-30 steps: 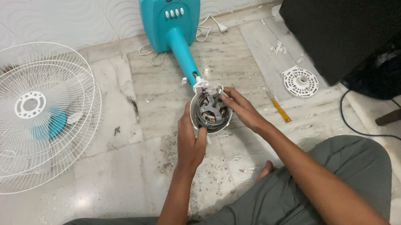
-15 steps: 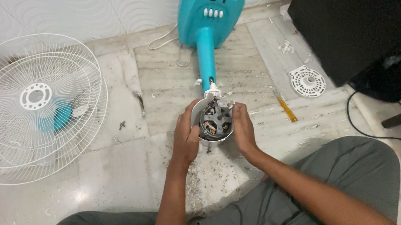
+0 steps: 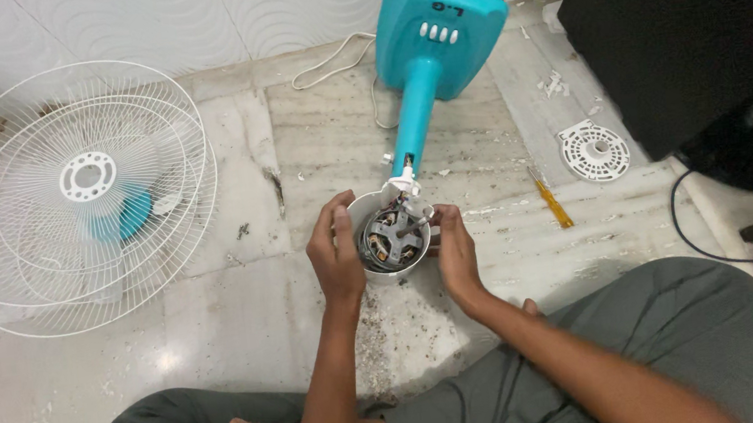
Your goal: The person disassembles a teal pedestal fan while sitting on the floor. They remove the rear motor cover, detach the motor housing from the stand, and use a screwdriver to loosen screws on the stand's neck.
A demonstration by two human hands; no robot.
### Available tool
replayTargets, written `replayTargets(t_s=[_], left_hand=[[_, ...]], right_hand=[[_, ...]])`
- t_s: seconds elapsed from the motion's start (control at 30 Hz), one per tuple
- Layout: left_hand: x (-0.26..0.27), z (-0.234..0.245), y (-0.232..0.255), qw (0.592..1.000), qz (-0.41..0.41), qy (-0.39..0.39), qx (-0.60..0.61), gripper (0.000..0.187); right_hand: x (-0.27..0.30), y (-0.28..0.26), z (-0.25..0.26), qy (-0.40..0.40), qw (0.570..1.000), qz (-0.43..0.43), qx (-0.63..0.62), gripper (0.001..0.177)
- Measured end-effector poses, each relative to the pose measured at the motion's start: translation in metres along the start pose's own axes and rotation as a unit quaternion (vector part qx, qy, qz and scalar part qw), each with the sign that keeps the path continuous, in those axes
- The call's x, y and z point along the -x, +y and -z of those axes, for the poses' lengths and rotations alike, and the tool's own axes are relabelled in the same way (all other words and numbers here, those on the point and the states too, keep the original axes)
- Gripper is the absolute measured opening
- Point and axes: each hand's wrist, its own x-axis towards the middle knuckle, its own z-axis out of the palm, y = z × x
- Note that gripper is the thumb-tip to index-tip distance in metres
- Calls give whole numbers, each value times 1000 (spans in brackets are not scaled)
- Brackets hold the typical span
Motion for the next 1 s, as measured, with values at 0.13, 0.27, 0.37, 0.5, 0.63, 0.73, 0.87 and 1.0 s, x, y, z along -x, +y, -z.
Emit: replayTargets(t_s=[0.13,0.27,0.37,0.5,0.63,0.73,0.87,1.0], left_hand=[[12,7,33,971,-162,-60,-167,65],[17,0,53,933,-230,-67,-268,99],[18,-7,51,939,-191,-47,-283,87],[22,-14,41,954,-148,-6,-261,74],[26,-17,40,946,-171,12,-275,68],[28,-20,45,944,-171,17,-281,52],[35,-30,54,952,-155,10,-263,32],[33,-39,52,939,-188,19,-287,22]], right_hand=[[-37,-2,12,-27,995,-84,-43,68],[-63,1,17,-65,994,-81,-27,75],[-77,3,17,-104,982,-107,-119,83],[-90,3,17,-122,955,-142,-229,91],[-99,6,19,-148,948,-125,-252,89],[-107,12,15,-148,953,-122,-234,80],[-110,16,5,-159,951,-113,-241,60],[-108,9,-6,-172,929,-168,-280,42]])
